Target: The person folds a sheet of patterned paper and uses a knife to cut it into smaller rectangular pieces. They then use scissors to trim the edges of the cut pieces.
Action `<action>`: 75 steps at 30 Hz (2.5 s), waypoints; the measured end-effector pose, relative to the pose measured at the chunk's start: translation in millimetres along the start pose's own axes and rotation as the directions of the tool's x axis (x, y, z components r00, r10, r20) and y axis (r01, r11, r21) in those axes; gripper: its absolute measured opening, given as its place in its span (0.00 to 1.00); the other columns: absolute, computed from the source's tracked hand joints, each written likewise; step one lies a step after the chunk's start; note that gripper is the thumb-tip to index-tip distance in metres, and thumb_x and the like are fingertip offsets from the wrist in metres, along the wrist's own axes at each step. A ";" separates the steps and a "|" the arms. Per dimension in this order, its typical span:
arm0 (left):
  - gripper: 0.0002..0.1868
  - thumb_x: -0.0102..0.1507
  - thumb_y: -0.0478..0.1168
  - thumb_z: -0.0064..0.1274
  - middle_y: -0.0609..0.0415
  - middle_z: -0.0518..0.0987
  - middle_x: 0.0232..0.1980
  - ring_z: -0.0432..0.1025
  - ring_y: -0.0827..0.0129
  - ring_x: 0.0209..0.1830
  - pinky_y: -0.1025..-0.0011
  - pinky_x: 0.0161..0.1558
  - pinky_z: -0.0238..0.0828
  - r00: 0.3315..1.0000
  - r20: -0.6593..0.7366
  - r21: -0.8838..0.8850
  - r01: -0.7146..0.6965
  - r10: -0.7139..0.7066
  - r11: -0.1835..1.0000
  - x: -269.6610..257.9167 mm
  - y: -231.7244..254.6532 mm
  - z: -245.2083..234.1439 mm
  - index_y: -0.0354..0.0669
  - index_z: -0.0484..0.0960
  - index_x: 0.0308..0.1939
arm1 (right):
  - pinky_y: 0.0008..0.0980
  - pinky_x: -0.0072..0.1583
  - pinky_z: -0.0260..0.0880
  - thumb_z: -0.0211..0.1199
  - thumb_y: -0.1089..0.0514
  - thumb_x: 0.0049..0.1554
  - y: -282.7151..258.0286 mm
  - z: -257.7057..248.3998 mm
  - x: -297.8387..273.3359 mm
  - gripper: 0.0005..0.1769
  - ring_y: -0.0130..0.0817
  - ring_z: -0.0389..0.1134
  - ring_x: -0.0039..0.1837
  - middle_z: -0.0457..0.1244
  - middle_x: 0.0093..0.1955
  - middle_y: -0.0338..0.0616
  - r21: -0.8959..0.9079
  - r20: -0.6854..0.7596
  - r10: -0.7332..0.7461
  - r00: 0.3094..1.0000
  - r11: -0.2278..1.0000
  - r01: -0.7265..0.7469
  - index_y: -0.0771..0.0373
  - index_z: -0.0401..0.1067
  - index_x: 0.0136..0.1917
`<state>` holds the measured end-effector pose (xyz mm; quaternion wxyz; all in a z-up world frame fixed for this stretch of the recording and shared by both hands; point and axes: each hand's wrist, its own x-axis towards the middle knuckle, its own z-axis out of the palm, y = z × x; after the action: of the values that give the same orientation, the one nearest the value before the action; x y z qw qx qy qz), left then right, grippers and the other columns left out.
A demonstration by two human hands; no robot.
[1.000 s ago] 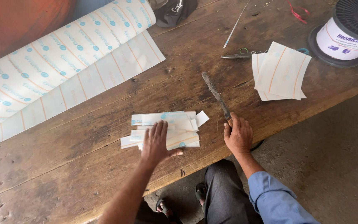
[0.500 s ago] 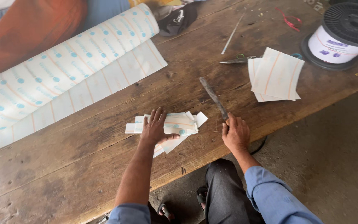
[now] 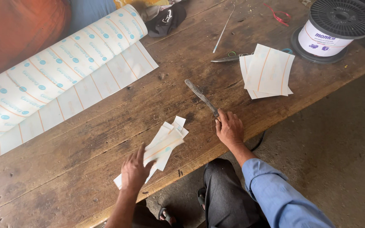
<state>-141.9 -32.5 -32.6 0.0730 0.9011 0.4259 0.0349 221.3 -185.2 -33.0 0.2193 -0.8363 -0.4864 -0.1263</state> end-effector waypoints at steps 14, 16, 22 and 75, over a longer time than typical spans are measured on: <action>0.24 0.57 0.51 0.68 0.53 0.88 0.47 0.85 0.66 0.42 0.63 0.42 0.86 0.883 0.133 -0.362 0.467 -0.451 0.807 -24.1 -79.8 -9.3 0.44 0.84 0.53 | 0.60 0.74 0.59 0.57 0.33 0.65 81.4 21.0 67.2 0.33 0.49 0.62 0.74 0.62 0.72 0.49 -0.055 0.198 0.197 0.960 0.980 -0.190 0.55 0.67 0.73; 0.17 0.61 0.50 0.64 0.54 0.90 0.45 0.86 0.68 0.40 0.63 0.41 0.86 0.886 0.109 -0.372 0.457 -0.451 0.808 -29.0 -83.6 -8.7 0.45 0.87 0.48 | 0.68 0.68 0.53 0.57 0.30 0.61 113.0 19.2 77.8 0.42 0.56 0.54 0.76 0.54 0.77 0.56 -0.170 0.113 0.137 0.984 0.979 -0.116 0.62 0.62 0.75; 0.13 0.64 0.43 0.62 0.48 0.88 0.45 0.82 0.66 0.42 0.65 0.43 0.81 0.778 0.177 -0.786 0.481 -0.603 0.389 -33.0 -89.2 -15.2 0.39 0.87 0.47 | 0.71 0.68 0.48 0.56 0.28 0.59 159.4 28.5 85.1 0.46 0.51 0.48 0.80 0.49 0.81 0.53 -0.240 0.224 0.249 0.942 0.951 -0.195 0.60 0.59 0.77; 0.38 0.66 0.32 0.51 0.42 0.85 0.46 0.79 0.68 0.46 0.69 0.48 0.78 0.828 0.173 -0.972 0.056 -0.533 -0.228 -71.7 85.4 -37.5 0.52 0.49 0.76 | 0.28 0.34 0.62 0.64 0.46 0.65 -145.0 -47.9 -168.6 0.24 0.29 0.66 0.34 0.66 0.34 0.49 0.652 0.749 -0.194 0.633 0.385 -0.654 0.69 0.76 0.37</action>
<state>-127.0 -137.6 18.0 0.6548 0.3764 0.4624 0.4645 11.9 -274.1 -27.5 0.4310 -0.6210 -0.3783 0.5342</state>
